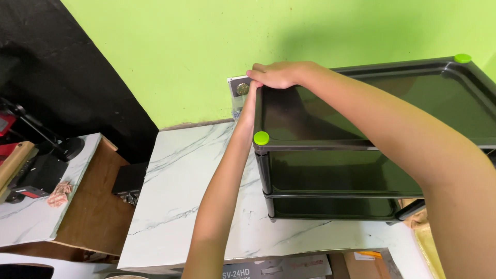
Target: The person assembles a three-tier black plastic shelf by inserting black support poles into the trays and securing them with green corner caps. After assembling the unit, the person organizes several red boxes of tissue paper onto the middle shelf.
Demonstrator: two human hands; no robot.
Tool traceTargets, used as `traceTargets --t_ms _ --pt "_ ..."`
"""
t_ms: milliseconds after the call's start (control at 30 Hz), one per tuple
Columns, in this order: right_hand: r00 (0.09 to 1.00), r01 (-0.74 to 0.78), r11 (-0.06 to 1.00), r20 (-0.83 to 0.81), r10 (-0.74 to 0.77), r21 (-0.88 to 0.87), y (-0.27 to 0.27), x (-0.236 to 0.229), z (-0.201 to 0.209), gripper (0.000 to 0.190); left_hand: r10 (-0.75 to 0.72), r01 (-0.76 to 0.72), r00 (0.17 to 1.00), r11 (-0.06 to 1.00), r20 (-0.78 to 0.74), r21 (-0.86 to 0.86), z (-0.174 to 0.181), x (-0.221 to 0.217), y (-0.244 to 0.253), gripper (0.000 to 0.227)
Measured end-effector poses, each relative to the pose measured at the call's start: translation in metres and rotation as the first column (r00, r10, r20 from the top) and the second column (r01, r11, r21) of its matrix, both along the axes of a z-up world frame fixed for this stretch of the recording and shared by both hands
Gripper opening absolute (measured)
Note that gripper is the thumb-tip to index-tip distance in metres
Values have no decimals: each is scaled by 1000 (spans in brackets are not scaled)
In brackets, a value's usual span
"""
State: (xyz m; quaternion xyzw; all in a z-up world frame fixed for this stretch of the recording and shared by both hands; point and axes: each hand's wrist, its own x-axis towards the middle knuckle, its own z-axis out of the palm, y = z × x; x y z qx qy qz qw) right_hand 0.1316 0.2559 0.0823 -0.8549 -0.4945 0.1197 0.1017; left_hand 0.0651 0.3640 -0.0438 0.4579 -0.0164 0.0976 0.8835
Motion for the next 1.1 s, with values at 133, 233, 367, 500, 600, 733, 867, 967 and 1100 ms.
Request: traceTargets --t_ms 133,233,367,500,600,733,867,967,1100 --pt "999 -31 999 -23 32 28 3 11 -11 64 50 -50 999 999 4 12 -11 16 7 65" --pt "998 -59 996 34 57 67 0 6 -13 63 -13 11 993 1000 117 19 -12 15 8 59" --pt "886 -31 998 464 0 59 -19 -36 12 55 -36 38 997 999 68 -24 -13 16 12 57" --pt "733 -209 978 662 153 5 -65 -109 38 48 40 -53 973 997 228 48 -33 27 15 54" --pt "736 -322 946 637 229 33 -104 -172 32 50 183 -190 978 980 104 54 3 -2 -5 45" --pt "739 -302 944 658 144 133 -128 -223 -8 54 358 -432 886 868 296 245 20 -56 -31 39" --pt "623 -268 870 763 -172 415 -128 -230 -47 74 222 -695 645 569 731 440 25 -127 -50 37" --pt "667 -250 811 701 -252 529 -122 -221 -71 83 88 -636 602 654 794 409 10 -144 -56 53" --pt "688 -238 717 635 -351 655 -112 -212 -95 89 37 -552 622 729 782 405 -5 -144 -48 69"
